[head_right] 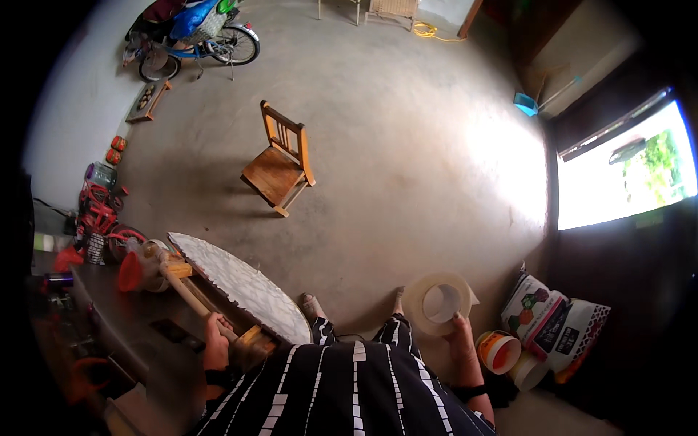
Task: Repairing a broken wooden stool using adhesive tape.
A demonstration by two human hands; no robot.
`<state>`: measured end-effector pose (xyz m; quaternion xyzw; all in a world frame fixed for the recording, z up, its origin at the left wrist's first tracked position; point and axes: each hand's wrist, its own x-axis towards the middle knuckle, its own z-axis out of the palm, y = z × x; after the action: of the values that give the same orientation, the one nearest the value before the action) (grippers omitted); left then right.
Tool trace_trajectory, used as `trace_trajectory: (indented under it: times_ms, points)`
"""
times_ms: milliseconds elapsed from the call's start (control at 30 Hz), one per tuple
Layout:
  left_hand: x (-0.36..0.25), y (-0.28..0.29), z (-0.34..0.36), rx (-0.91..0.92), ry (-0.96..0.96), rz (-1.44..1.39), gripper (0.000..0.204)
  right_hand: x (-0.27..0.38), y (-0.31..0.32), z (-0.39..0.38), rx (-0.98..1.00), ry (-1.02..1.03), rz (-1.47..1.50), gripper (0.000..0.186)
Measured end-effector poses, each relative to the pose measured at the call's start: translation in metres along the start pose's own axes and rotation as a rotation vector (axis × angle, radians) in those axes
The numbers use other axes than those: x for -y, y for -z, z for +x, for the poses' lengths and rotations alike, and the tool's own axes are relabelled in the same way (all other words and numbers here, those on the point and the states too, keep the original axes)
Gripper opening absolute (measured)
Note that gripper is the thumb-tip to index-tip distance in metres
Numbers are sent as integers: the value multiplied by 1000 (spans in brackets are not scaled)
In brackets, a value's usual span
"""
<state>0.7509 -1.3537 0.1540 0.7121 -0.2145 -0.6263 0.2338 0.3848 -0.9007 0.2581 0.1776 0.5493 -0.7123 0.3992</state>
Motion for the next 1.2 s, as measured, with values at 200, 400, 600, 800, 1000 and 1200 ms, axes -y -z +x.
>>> trace_trajectory:
  times_ms: [200,400,600,800,1000,1200]
  points:
    - [11,-50,-49,-13,-165,75,17,42,76,38,-100,64,102,60]
    - [3,-109,-111,3,-155,118,16,50,206,61,-148,-12,302,41]
    - [36,-189,-152,43,-120,184,12,88,250,67,-247,-149,343,53]
    - [51,-288,-184,186,-63,340,13,100,261,85,-175,-136,374,54]
    - [49,-378,-188,384,-110,428,11,130,259,106,-99,-102,473,54]
    - [34,-479,-173,514,-128,453,11,199,240,155,23,26,481,54]
